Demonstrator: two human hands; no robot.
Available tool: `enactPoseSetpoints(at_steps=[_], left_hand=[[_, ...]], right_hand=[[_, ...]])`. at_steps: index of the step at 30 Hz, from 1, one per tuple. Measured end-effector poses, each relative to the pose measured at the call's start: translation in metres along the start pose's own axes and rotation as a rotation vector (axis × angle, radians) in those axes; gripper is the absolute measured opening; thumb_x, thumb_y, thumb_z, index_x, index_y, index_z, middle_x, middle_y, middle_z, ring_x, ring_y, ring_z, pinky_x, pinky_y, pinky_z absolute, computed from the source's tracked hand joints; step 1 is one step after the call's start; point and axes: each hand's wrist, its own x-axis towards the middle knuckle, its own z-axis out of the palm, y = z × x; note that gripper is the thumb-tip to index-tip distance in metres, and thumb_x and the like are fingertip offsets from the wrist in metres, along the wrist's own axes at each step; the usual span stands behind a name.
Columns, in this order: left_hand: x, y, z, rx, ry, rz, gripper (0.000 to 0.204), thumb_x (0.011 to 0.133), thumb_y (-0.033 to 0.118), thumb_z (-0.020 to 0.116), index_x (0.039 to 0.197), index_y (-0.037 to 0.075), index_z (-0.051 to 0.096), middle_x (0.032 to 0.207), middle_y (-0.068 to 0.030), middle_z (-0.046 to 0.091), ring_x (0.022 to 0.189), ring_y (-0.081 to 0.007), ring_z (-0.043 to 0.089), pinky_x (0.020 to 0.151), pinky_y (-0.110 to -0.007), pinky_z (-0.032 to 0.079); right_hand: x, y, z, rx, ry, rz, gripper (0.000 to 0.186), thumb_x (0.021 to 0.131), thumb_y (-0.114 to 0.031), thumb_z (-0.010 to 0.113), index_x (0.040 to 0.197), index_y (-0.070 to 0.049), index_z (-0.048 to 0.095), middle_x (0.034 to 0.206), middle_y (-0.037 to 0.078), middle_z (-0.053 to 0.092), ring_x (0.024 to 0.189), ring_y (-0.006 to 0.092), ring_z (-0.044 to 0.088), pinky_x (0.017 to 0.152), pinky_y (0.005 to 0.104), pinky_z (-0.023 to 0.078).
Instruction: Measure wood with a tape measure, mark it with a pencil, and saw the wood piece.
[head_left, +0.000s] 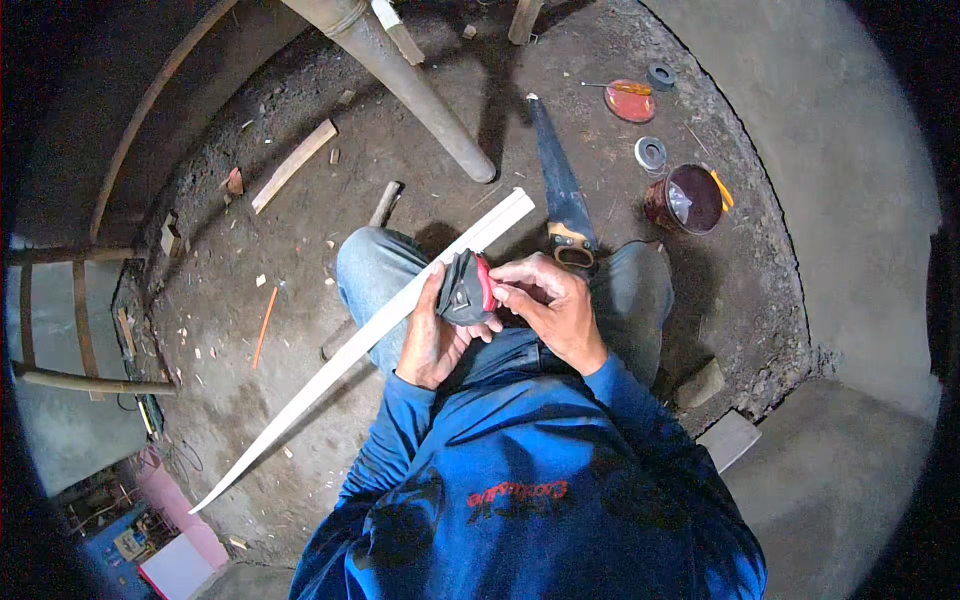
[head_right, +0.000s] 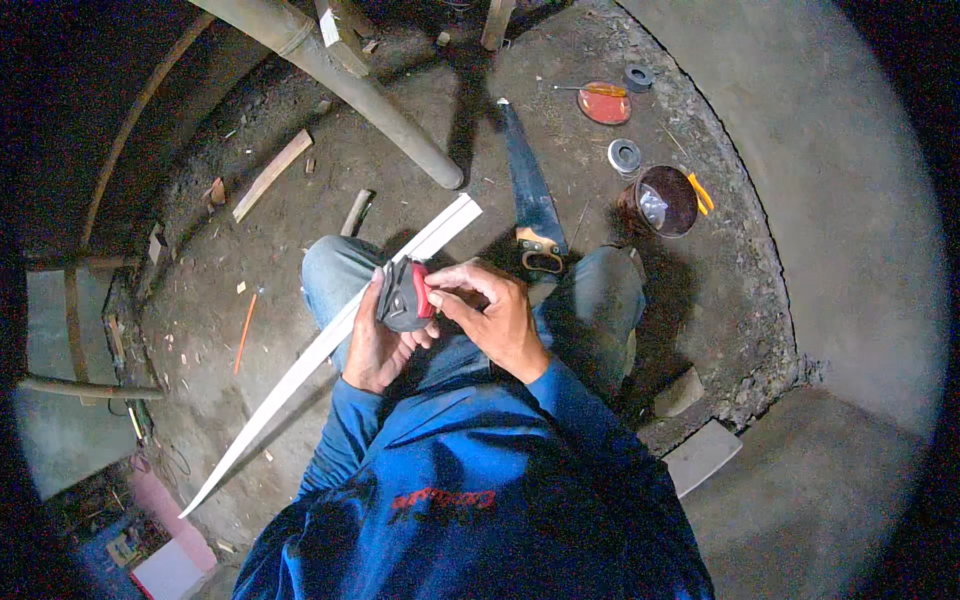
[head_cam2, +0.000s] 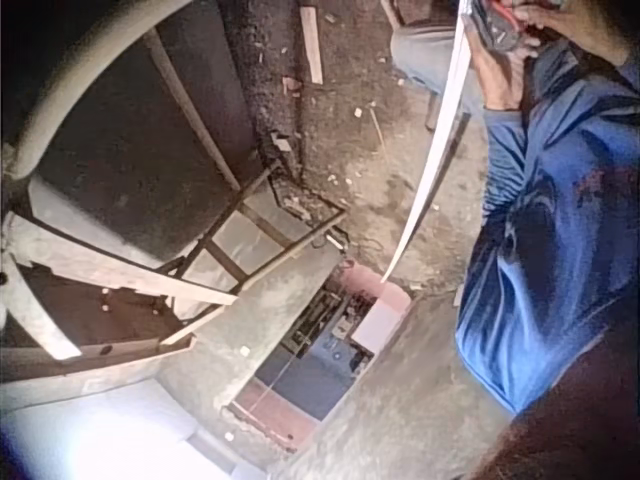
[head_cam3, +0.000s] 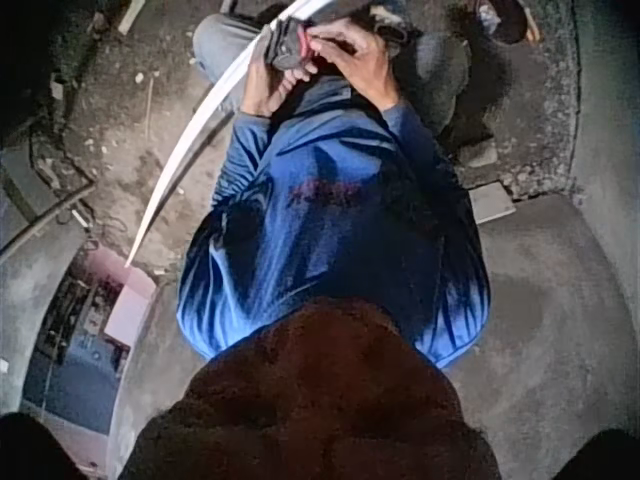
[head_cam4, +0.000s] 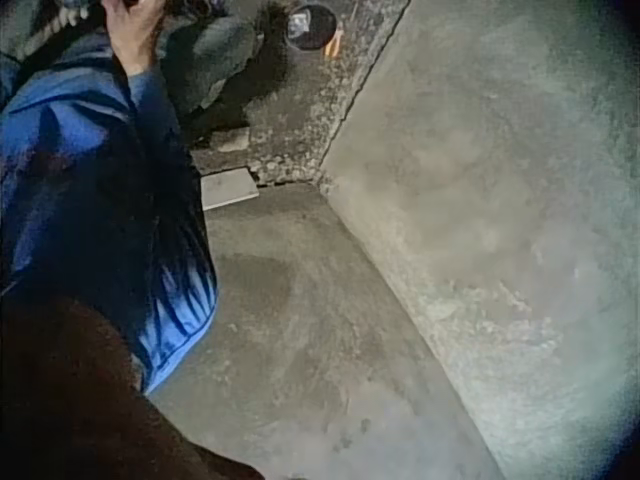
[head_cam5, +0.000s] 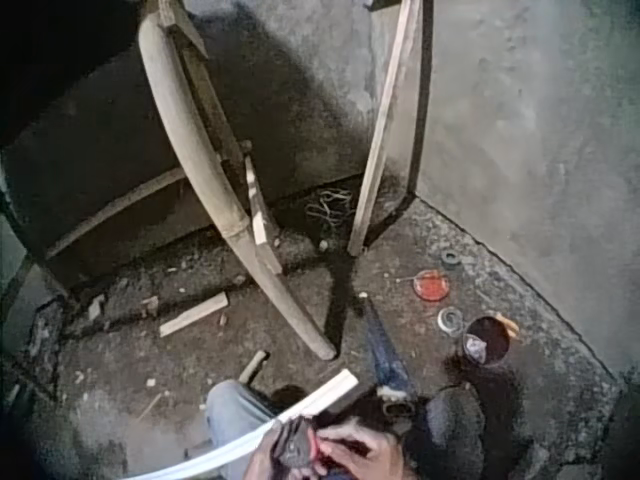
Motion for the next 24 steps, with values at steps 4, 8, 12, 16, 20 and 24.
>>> enactPoseSetpoints(at_steps=[4, 8, 12, 16, 20, 24], left_hand=[[-0.004, -0.003, -0.001, -0.03, -0.011, 0.041, 0.065, 0.097, 0.058, 0.04, 0.127, 0.002, 0.052, 0.1, -0.0154, 0.067, 0.076, -0.0284, 0.067, 0.061, -0.032, 0.054], [-0.005, -0.009, -0.014, -0.216, -0.18, 0.091, 0.074, 0.091, 0.064, 0.046, 0.131, 0.002, 0.051, 0.112, -0.0173, 0.065, 0.094, -0.0316, 0.064, 0.074, -0.036, 0.051], [-0.007, -0.006, -0.018, -0.254, -0.171, 0.056, 0.072, 0.089, 0.065, 0.049, 0.128, 0.004, 0.053, 0.112, -0.0164, 0.065, 0.095, -0.0304, 0.063, 0.076, -0.035, 0.05], [-0.009, -0.007, -0.011, -0.425, -0.124, 0.042, 0.063, 0.097, 0.058, 0.036, 0.125, 0.005, 0.054, 0.106, -0.0163, 0.065, 0.085, -0.0298, 0.063, 0.067, -0.034, 0.05], [-0.009, -0.008, -0.005, -0.372, -0.07, 0.028, 0.058, 0.098, 0.056, 0.038, 0.123, 0.006, 0.056, 0.101, -0.0127, 0.066, 0.078, -0.0275, 0.063, 0.063, -0.033, 0.05], [-0.002, -0.015, -0.005, -0.354, -0.024, 0.022, 0.052, 0.099, 0.053, 0.04, 0.121, 0.009, 0.056, 0.1, -0.0095, 0.066, 0.078, -0.0239, 0.063, 0.062, -0.032, 0.05]], right_hand=[[-0.002, -0.005, 0.0, 0.121, -0.041, 0.079, 0.017, 0.089, -0.007, 0.068, 0.104, 0.0, 0.066, 0.095, 0.006, 0.07, 0.08, 0.0087, 0.063, 0.067, 0.0232, 0.051], [-0.003, -0.005, -0.002, 0.108, -0.055, 0.091, 0.014, 0.089, -0.007, 0.067, 0.102, 0.0, 0.066, 0.095, 0.006, 0.07, 0.082, 0.0097, 0.064, 0.068, 0.0235, 0.052], [-0.006, -0.008, 0.003, 0.029, -0.063, 0.052, 0.015, 0.089, -0.007, 0.067, 0.103, 0.0, 0.066, 0.095, 0.006, 0.07, 0.083, 0.0093, 0.064, 0.07, 0.0243, 0.052], [-0.007, -0.011, 0.004, -0.035, -0.057, 0.049, 0.016, 0.088, -0.008, 0.069, 0.102, 0.0, 0.067, 0.094, 0.006, 0.07, 0.083, 0.0088, 0.064, 0.071, 0.0248, 0.052], [-0.005, -0.002, 0.003, 0.016, -0.027, 0.049, 0.016, 0.088, -0.009, 0.069, 0.102, -0.002, 0.068, 0.093, 0.005, 0.07, 0.083, 0.0086, 0.064, 0.07, 0.0248, 0.052], [-0.005, -0.007, 0.001, 0.041, -0.086, 0.097, 0.017, 0.09, -0.008, 0.068, 0.104, 0.0, 0.066, 0.094, 0.005, 0.068, 0.085, 0.0081, 0.063, 0.073, 0.0248, 0.052]])
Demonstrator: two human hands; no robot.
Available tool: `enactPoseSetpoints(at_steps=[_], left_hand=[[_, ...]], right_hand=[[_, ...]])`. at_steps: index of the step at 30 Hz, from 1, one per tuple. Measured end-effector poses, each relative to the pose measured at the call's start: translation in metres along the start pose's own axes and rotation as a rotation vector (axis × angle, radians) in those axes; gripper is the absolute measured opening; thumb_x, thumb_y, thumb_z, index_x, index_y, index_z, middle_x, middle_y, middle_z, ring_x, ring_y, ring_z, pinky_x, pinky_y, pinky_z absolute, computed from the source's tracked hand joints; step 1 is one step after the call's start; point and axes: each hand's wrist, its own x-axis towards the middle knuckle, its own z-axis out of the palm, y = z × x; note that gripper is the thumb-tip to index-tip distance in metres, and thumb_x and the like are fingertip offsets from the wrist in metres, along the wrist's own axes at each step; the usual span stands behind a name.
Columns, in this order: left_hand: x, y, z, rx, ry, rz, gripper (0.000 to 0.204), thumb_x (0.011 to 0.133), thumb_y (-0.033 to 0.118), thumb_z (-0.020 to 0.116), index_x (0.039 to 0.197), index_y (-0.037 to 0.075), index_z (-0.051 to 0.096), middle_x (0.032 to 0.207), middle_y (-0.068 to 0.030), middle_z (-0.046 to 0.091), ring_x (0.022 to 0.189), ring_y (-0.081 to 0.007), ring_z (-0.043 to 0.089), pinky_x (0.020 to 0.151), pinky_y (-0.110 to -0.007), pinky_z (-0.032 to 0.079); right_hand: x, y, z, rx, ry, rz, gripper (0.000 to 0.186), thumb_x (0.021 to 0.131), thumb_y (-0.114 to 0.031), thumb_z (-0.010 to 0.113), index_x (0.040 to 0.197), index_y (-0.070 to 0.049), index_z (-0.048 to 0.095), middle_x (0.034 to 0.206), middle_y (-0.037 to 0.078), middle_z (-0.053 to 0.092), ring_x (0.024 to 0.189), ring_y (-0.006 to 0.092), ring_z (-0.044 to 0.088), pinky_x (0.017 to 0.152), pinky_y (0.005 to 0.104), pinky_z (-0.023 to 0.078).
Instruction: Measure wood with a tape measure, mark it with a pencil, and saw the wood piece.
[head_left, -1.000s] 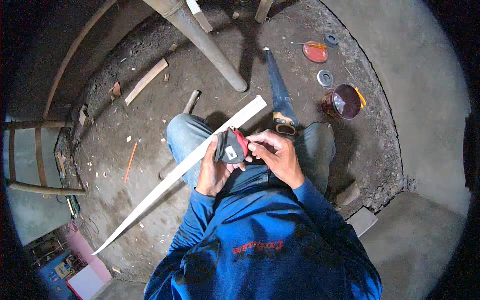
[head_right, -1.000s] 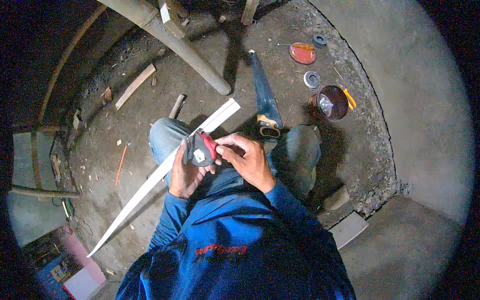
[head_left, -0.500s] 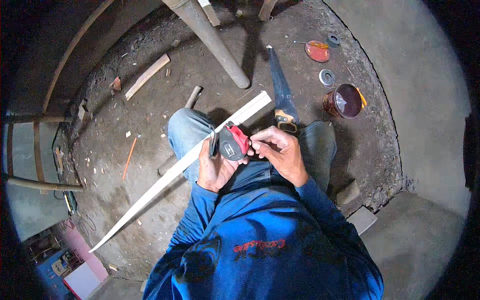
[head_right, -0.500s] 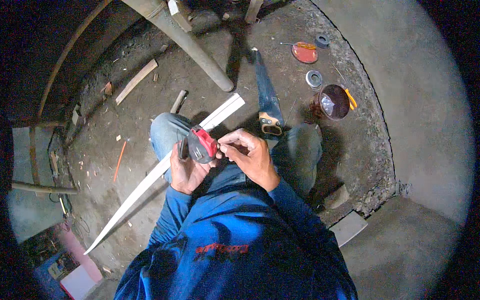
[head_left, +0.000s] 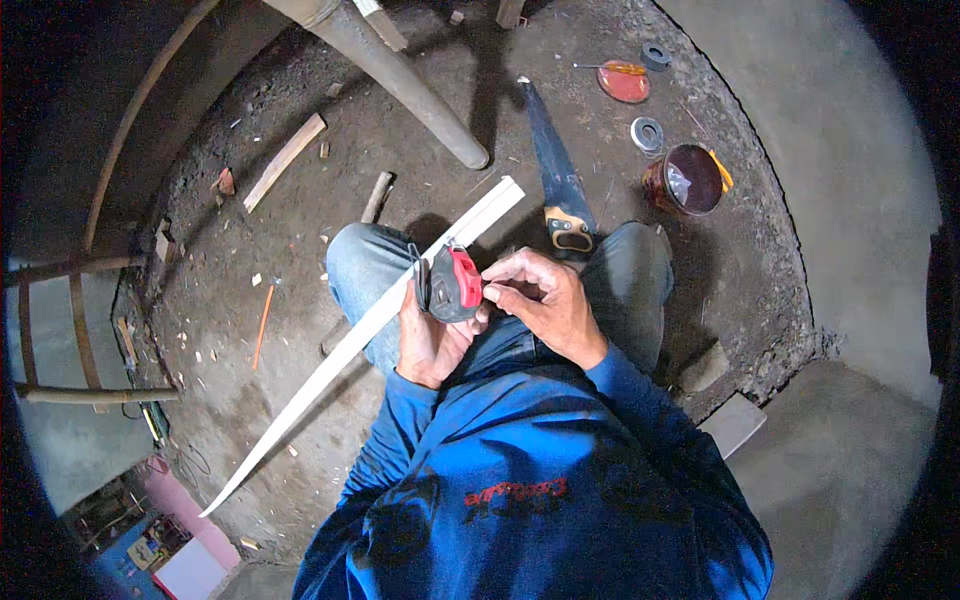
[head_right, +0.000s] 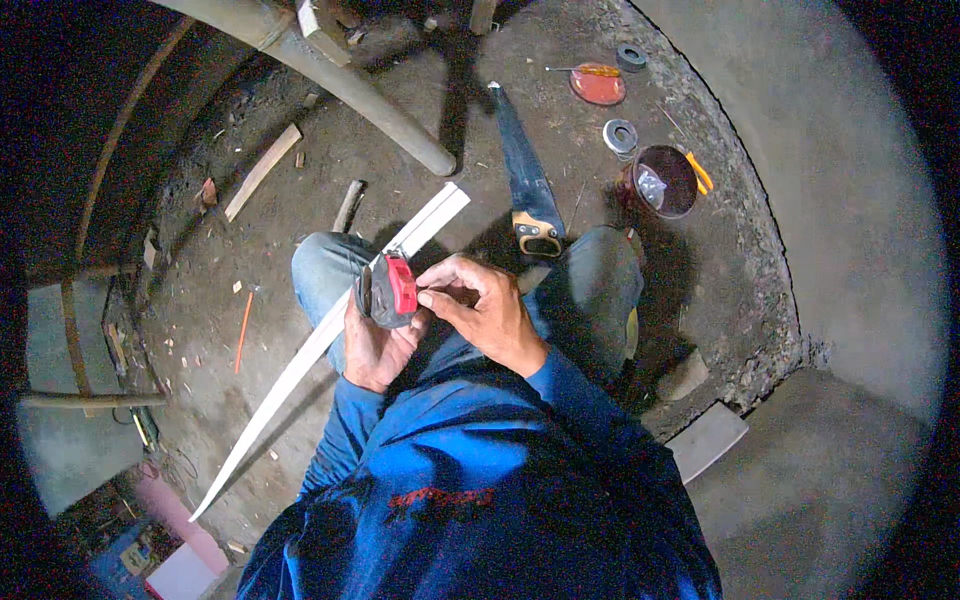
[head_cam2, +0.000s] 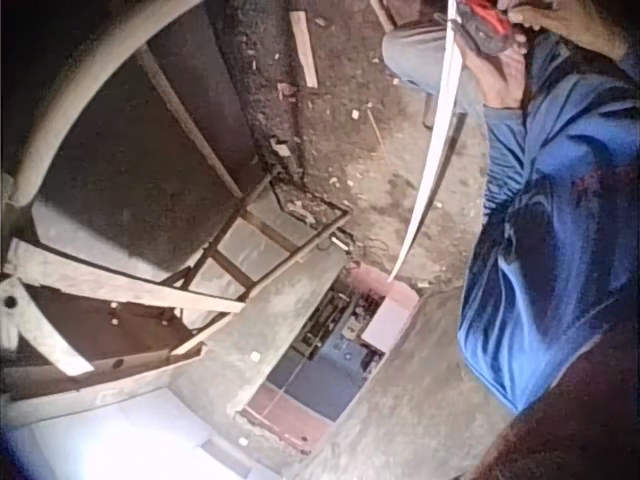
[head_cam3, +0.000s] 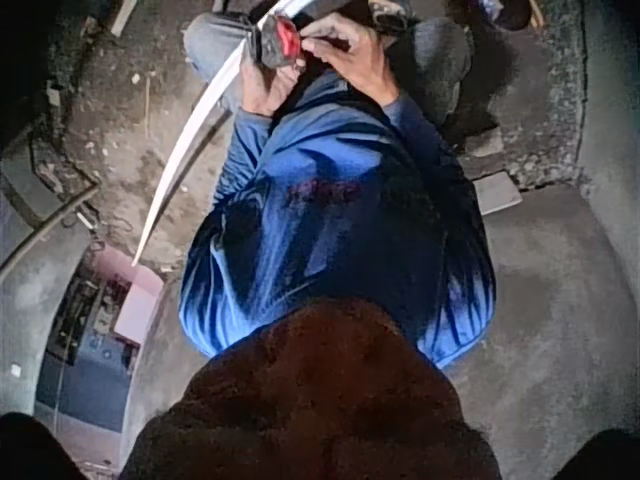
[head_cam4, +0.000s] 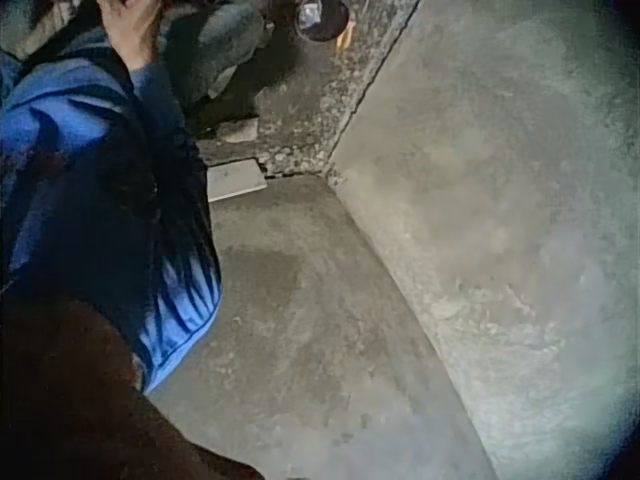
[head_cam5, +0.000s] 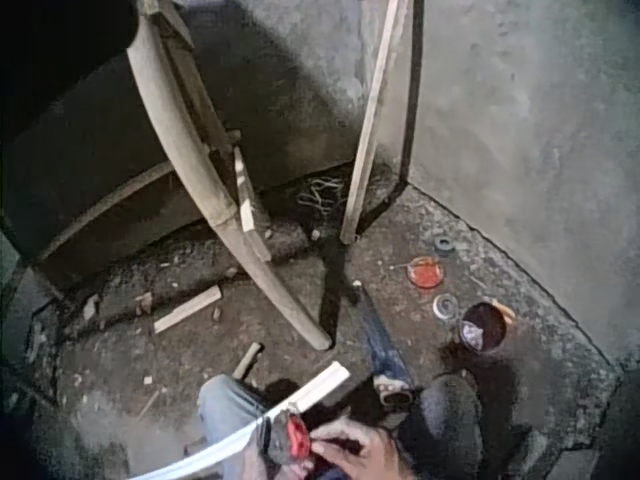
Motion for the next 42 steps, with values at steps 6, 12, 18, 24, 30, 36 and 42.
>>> enactPoseSetpoints(at_steps=[6, 12, 18, 24, 30, 36, 42], left_hand=[[-0.008, 0.005, 0.002, 0.105, 0.103, 0.066, 0.043, 0.098, 0.045, 0.049, 0.125, 0.011, 0.056, 0.104, -0.0075, 0.066, 0.083, -0.0194, 0.063, 0.063, -0.029, 0.052], [-0.017, 0.02, -0.018, 0.085, -0.106, 0.06, 0.058, 0.094, 0.047, 0.053, 0.132, 0.003, 0.05, 0.119, -0.0167, 0.061, 0.105, -0.0307, 0.059, 0.083, -0.04, 0.052], [-0.018, 0.012, 0.006, 0.219, 0.062, 0.073, 0.064, 0.091, 0.05, 0.056, 0.136, 0.005, 0.047, 0.125, -0.0247, 0.057, 0.101, -0.037, 0.063, 0.073, -0.036, 0.059], [-0.014, 0.017, 0.025, 0.263, -0.007, 0.087, 0.063, 0.092, 0.045, 0.052, 0.138, 0.002, 0.043, 0.132, -0.0289, 0.052, 0.115, -0.0416, 0.058, 0.086, -0.043, 0.056], [-0.006, 0.026, 0.031, 0.309, -0.152, 0.101, 0.062, 0.091, 0.036, 0.053, 0.141, 0.002, 0.038, 0.137, -0.0269, 0.049, 0.121, -0.0376, 0.055, 0.09, -0.043, 0.054], [-0.009, 0.031, 0.036, 0.551, -0.091, 0.198, 0.06, 0.087, 0.031, 0.056, 0.139, 0.004, 0.042, 0.132, -0.0186, 0.054, 0.117, -0.0284, 0.057, 0.089, -0.04, 0.05], [-0.001, 0.03, 0.045, 1.01, -0.08, 0.348, 0.044, 0.095, 0.029, 0.052, 0.127, 0.0, 0.056, 0.124, -0.0114, 0.06, 0.117, -0.0196, 0.055, 0.102, -0.031, 0.038]], right_hand=[[0.0, 0.025, -0.024, -0.178, 0.108, -0.165, 0.011, 0.088, -0.01, 0.069, 0.096, -0.003, 0.07, 0.088, 0.003, 0.067, 0.081, 0.0083, 0.06, 0.07, 0.026, 0.049], [-0.019, 0.089, -0.155, -0.433, 0.673, -0.154, 0.014, 0.087, -0.017, 0.067, 0.092, -0.003, 0.068, 0.085, 0.009, 0.069, 0.083, 0.0188, 0.067, 0.078, 0.031, 0.051], [-0.046, 0.24, -0.315, -1.019, 0.91, 0.295, 0.038, 0.089, -0.04, 0.06, 0.096, -0.004, 0.07, 0.095, 0.024, 0.067, 0.093, 0.0359, 0.065, 0.083, 0.0481, 0.05], [-0.002, 0.311, -0.342, -0.935, 0.678, 0.734, 0.069, 0.075, -0.067, 0.065, 0.104, -0.005, 0.072, 0.104, 0.021, 0.069, 0.102, 0.0399, 0.065, 0.086, 0.0486, 0.051], [-0.027, 0.302, -0.391, -1.46, 0.605, 0.507, 0.052, 0.087, -0.051, 0.058, 0.096, -0.001, 0.068, 0.1, 0.025, 0.067, 0.089, 0.0451, 0.065, 0.077, 0.0544, 0.051], [-0.037, 0.182, -0.333, -0.785, 1.006, 0.062, 0.026, 0.098, -0.027, 0.048, 0.108, -0.004, 0.054, 0.098, 0.021, 0.064, 0.089, 0.0416, 0.061, 0.078, 0.0518, 0.046], [-0.012, 0.075, -0.185, -0.575, 0.716, -0.083, 0.028, 0.097, -0.022, 0.052, 0.12, -0.005, 0.058, 0.103, 0.017, 0.064, 0.095, 0.0319, 0.062, 0.089, 0.0401, 0.047]])
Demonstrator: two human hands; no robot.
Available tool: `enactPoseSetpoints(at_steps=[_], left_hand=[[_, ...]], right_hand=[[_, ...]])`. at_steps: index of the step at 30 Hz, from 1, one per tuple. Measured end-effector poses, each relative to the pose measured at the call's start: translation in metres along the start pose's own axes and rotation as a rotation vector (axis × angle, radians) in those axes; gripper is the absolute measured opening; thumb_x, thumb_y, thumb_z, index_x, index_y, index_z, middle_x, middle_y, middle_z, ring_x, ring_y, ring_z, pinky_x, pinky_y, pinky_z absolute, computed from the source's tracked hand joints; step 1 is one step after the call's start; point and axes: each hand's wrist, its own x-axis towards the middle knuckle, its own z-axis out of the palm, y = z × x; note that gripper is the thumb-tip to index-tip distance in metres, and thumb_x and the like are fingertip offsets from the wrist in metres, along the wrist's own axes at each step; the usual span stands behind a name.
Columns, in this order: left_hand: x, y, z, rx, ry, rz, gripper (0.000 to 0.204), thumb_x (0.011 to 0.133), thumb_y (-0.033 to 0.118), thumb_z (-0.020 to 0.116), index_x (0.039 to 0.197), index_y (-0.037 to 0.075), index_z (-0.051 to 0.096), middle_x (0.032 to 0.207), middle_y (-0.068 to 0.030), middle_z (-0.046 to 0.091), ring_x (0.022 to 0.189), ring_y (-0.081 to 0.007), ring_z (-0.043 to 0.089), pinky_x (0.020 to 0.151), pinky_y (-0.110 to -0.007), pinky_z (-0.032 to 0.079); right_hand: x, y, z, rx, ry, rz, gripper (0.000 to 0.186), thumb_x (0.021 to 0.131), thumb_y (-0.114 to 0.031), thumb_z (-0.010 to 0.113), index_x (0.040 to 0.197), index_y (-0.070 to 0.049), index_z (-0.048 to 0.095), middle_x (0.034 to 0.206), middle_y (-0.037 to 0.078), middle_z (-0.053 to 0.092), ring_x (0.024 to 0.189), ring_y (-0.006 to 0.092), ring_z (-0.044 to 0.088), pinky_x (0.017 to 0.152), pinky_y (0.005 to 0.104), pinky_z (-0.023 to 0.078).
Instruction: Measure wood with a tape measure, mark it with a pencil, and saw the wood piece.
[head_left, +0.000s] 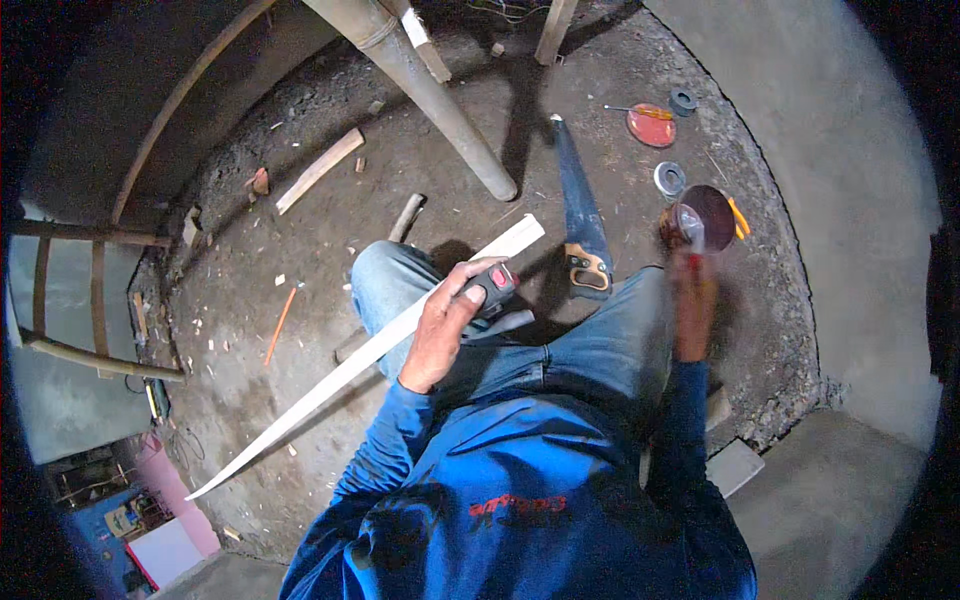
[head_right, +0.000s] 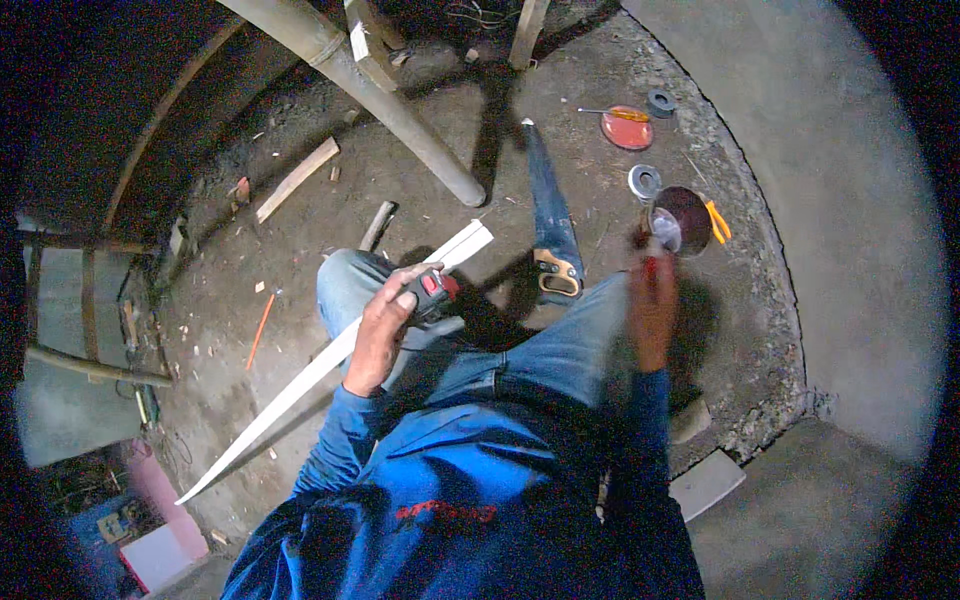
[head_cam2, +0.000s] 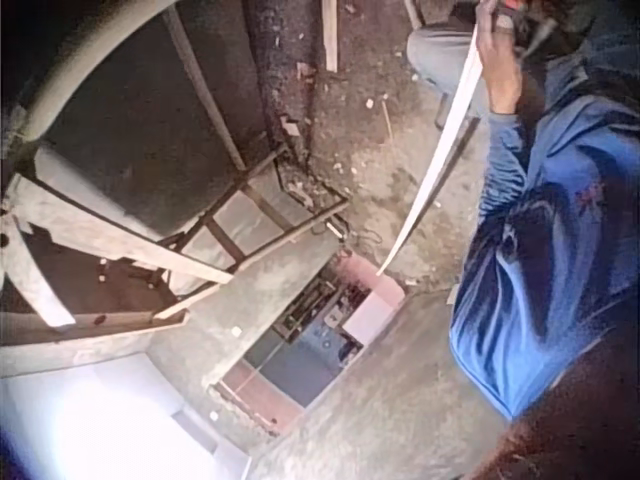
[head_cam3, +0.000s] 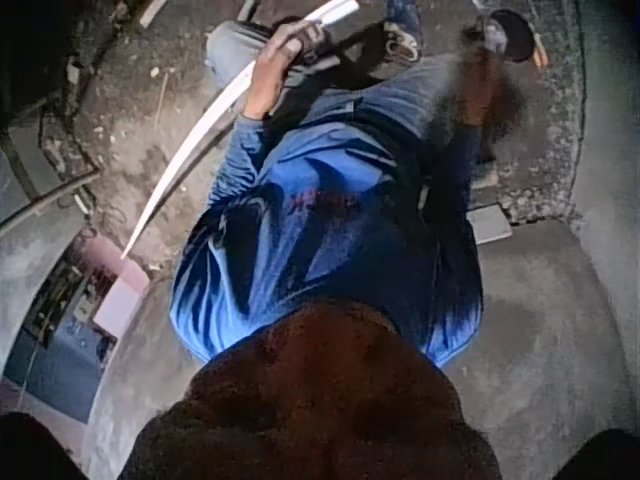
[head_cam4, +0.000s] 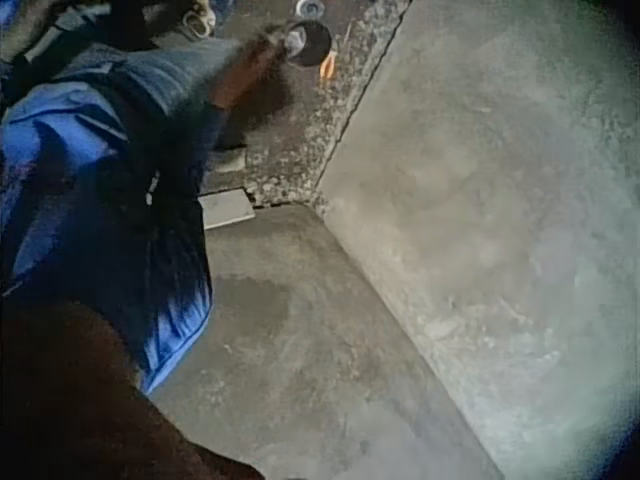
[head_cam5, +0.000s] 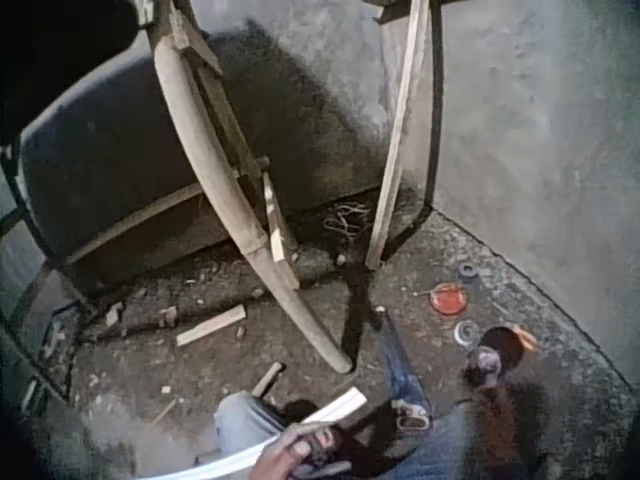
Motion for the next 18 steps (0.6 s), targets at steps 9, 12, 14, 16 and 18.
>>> enactPoseSetpoints(at_steps=[9, 12, 14, 16, 18], left_hand=[[-0.011, -0.015, -0.024, 0.116, 0.131, -0.04, 0.033, 0.101, 0.029, 0.044, 0.107, 0.001, 0.061, 0.093, -0.0081, 0.065, 0.094, -0.0156, 0.061, 0.083, -0.029, 0.047], [-0.028, -0.019, -0.029, -0.252, 0.125, -0.298, 0.032, 0.102, 0.033, 0.043, 0.108, 0.005, 0.057, 0.089, -0.0089, 0.063, 0.078, -0.016, 0.064, 0.064, -0.028, 0.051], [-0.034, -0.016, -0.023, -0.459, 0.079, -0.453, 0.031, 0.102, 0.035, 0.043, 0.11, 0.008, 0.054, 0.089, -0.0095, 0.062, 0.069, -0.0167, 0.065, 0.052, -0.027, 0.052], [-0.035, -0.018, -0.011, -0.519, 0.247, -0.345, 0.046, 0.099, 0.047, 0.045, 0.121, 0.007, 0.048, 0.089, -0.0119, 0.065, 0.047, -0.0201, 0.062, 0.032, -0.023, 0.044], [-0.037, -0.014, -0.003, -0.541, 0.267, -0.304, 0.044, 0.099, 0.046, 0.047, 0.124, 0.01, 0.046, 0.09, -0.0117, 0.064, 0.051, -0.0205, 0.063, 0.032, -0.021, 0.043]], right_hand=[[-0.045, -0.192, 0.086, 0.265, -0.788, -0.476, 0.029, 0.08, -0.016, 0.076, 0.107, -0.006, 0.069, 0.089, 0.007, 0.064, 0.082, 0.0169, 0.062, 0.071, 0.0305, 0.049], [-0.058, -0.19, 0.093, 0.292, -0.871, -0.308, 0.031, 0.079, -0.016, 0.077, 0.107, -0.006, 0.069, 0.085, 0.006, 0.064, 0.082, 0.0145, 0.062, 0.071, 0.032, 0.049], [-0.069, -0.177, 0.105, 0.312, -0.874, -0.223, 0.031, 0.079, -0.015, 0.079, 0.105, -0.002, 0.067, 0.084, 0.005, 0.064, 0.075, 0.0114, 0.061, 0.066, 0.0299, 0.049], [-0.076, -0.18, 0.116, 0.682, -0.847, 0.113, 0.029, 0.083, -0.016, 0.077, 0.101, 0.001, 0.063, 0.083, 0.005, 0.065, 0.065, 0.0092, 0.057, 0.058, 0.0257, 0.047], [-0.074, -0.183, 0.11, 0.679, -0.897, 0.176, 0.028, 0.086, -0.019, 0.075, 0.1, 0.002, 0.061, 0.083, 0.006, 0.065, 0.059, 0.0066, 0.054, 0.05, 0.0207, 0.041]])
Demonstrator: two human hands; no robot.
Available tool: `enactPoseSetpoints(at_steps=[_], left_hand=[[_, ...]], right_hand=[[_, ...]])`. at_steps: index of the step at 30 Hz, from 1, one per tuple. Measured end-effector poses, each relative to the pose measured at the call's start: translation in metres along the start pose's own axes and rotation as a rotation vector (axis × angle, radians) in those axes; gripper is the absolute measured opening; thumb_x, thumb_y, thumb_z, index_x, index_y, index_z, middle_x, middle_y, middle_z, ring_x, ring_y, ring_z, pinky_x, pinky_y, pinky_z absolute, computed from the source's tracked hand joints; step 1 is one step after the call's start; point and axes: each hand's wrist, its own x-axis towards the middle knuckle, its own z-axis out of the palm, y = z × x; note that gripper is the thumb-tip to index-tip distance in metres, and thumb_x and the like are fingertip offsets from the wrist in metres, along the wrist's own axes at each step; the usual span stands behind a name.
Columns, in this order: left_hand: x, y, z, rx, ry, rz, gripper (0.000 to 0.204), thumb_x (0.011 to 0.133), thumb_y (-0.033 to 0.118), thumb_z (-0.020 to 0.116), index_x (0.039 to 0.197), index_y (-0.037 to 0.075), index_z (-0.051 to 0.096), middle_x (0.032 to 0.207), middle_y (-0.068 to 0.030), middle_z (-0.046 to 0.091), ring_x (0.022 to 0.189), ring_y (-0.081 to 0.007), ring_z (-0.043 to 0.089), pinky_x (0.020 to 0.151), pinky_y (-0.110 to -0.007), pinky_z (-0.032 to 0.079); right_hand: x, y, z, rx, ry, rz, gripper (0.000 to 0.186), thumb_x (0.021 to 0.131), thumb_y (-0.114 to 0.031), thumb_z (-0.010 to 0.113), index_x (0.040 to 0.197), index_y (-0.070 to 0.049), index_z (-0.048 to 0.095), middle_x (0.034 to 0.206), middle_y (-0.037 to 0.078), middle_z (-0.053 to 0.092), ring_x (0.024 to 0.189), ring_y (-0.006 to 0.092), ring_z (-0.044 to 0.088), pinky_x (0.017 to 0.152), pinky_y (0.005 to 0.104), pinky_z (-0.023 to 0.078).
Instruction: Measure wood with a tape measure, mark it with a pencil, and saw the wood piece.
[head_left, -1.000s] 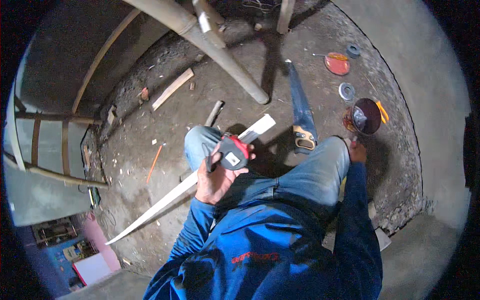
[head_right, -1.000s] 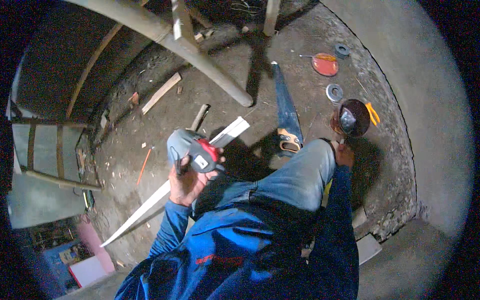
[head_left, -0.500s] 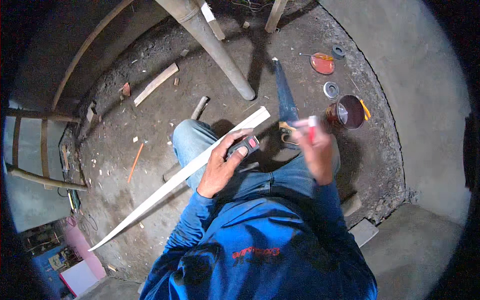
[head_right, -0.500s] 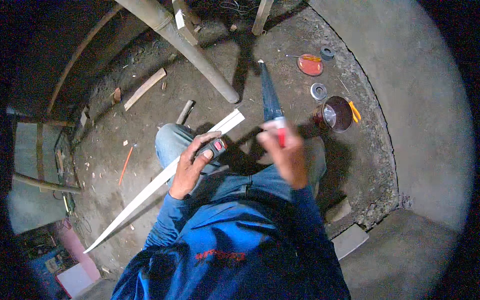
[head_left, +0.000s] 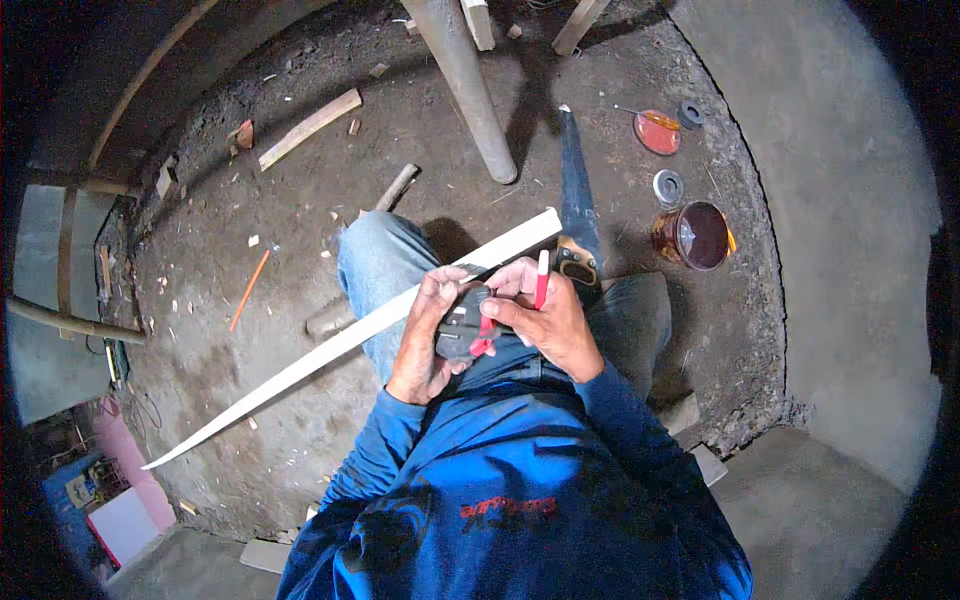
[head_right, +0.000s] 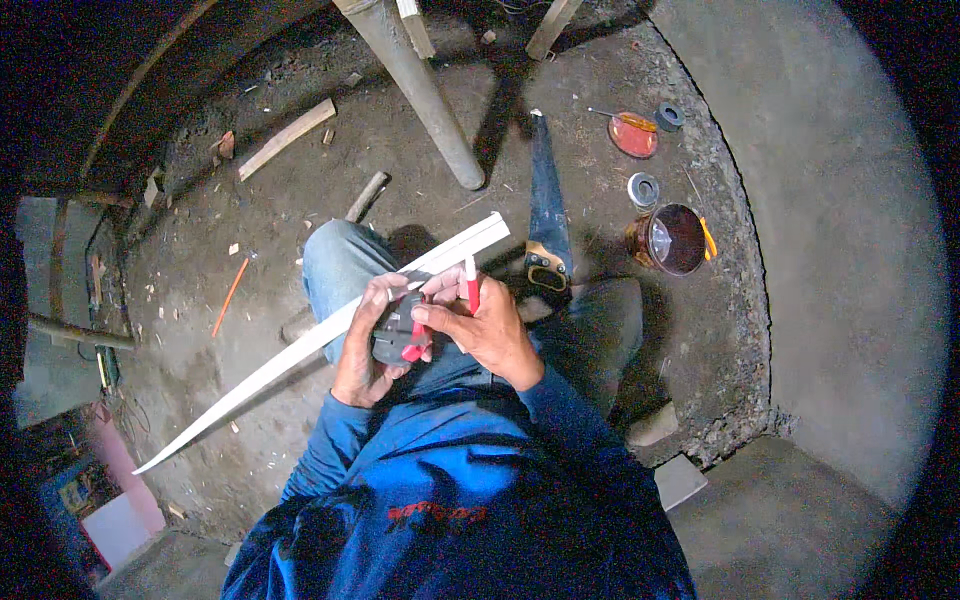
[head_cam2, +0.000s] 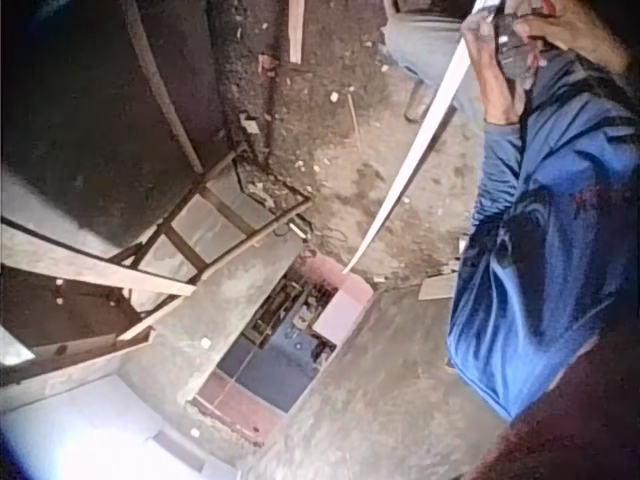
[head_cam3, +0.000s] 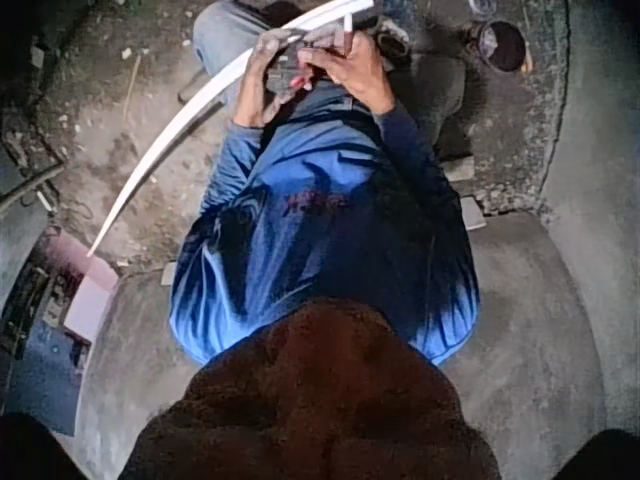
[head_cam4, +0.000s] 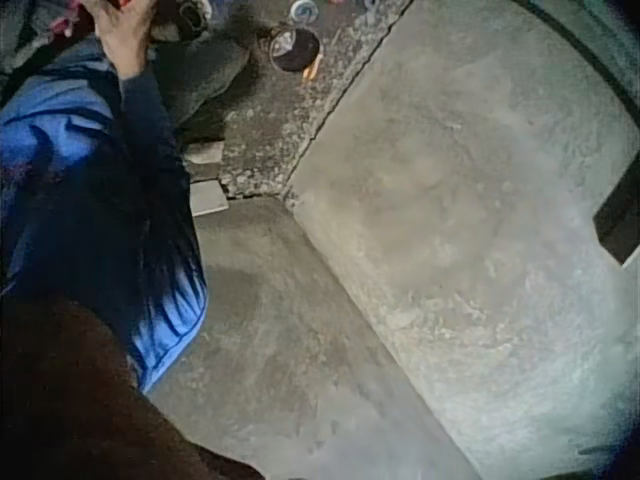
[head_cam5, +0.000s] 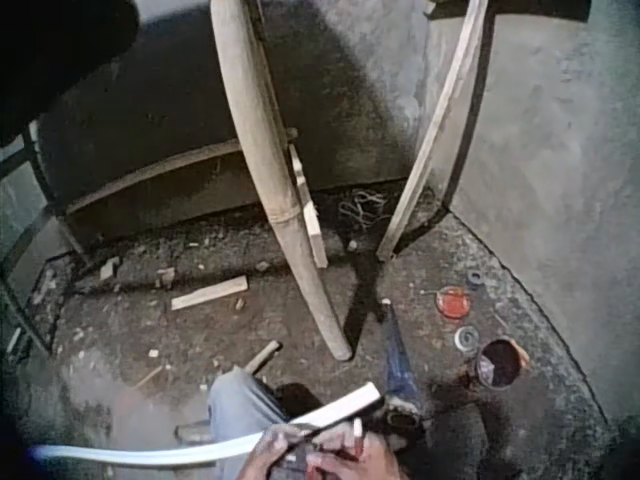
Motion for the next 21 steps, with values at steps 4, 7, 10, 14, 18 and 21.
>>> enactPoseSetpoints(at_steps=[4, 7, 10, 14, 18, 21], left_hand=[[-0.006, -0.005, -0.004, -0.284, -0.163, -0.021, 0.045, 0.096, 0.042, 0.054, 0.126, 0.01, 0.046, 0.104, -0.0137, 0.062, 0.068, -0.0237, 0.065, 0.036, -0.02, 0.045], [-0.009, -0.009, -0.01, -0.45, -0.225, -0.1, 0.051, 0.094, 0.04, 0.059, 0.131, 0.008, 0.047, 0.118, -0.0148, 0.058, 0.083, -0.025, 0.063, 0.052, -0.021, 0.053], [-0.014, -0.014, -0.009, -0.386, -0.227, -0.097, 0.048, 0.093, 0.036, 0.062, 0.129, 0.009, 0.046, 0.116, -0.0132, 0.058, 0.089, -0.0241, 0.064, 0.056, -0.025, 0.052], [-0.019, -0.018, -0.013, 0.018, -0.225, 0.048, 0.062, 0.085, 0.044, 0.069, 0.128, 0.006, 0.045, 0.113, -0.0107, 0.056, 0.09, -0.0181, 0.059, 0.061, -0.026, 0.053], [-0.017, -0.023, -0.011, 0.437, -0.054, 0.232, 0.049, 0.083, 0.033, 0.07, 0.116, 0.003, 0.05, 0.106, -0.0076, 0.055, 0.088, -0.0126, 0.057, 0.066, -0.026, 0.052], [-0.014, -0.016, -0.001, 0.964, -0.159, 0.389, 0.039, 0.088, 0.026, 0.067, 0.115, 0.003, 0.051, 0.103, -0.0066, 0.056, 0.089, -0.0116, 0.055, 0.075, -0.026, 0.048]], right_hand=[[0.003, -0.006, -0.009, -0.026, -0.006, 0.133, 0.024, 0.089, -0.019, 0.071, 0.101, 0.0, 0.061, 0.079, 0.002, 0.063, 0.054, 0.0024, 0.049, 0.043, 0.0181, 0.033], [-0.002, -0.011, -0.015, 0.211, -0.092, 0.235, 0.021, 0.09, -0.022, 0.069, 0.1, -0.006, 0.061, 0.073, -0.005, 0.054, 0.052, 0.0, 0.039, 0.043, 0.0168, 0.027], [-0.006, -0.006, -0.019, 0.227, -0.125, 0.264, 0.021, 0.09, -0.022, 0.07, 0.102, -0.006, 0.06, 0.072, -0.007, 0.051, 0.054, 0.0001, 0.039, 0.044, 0.0178, 0.025], [-0.011, -0.005, -0.021, 0.165, -0.181, 0.316, 0.022, 0.089, -0.024, 0.071, 0.099, -0.009, 0.059, 0.071, -0.008, 0.047, 0.057, 0.0006, 0.037, 0.047, 0.0206, 0.025], [-0.011, 0.001, -0.025, 0.088, -0.227, 0.328, 0.019, 0.091, -0.018, 0.069, 0.1, -0.008, 0.056, 0.072, -0.006, 0.047, 0.057, 0.0006, 0.037, 0.047, 0.0203, 0.025], [-0.009, 0.01, -0.025, -0.044, -0.192, 0.26, 0.018, 0.089, -0.02, 0.071, 0.094, -0.008, 0.059, 0.074, -0.005, 0.053, 0.06, 0.003, 0.044, 0.051, 0.0214, 0.032]])
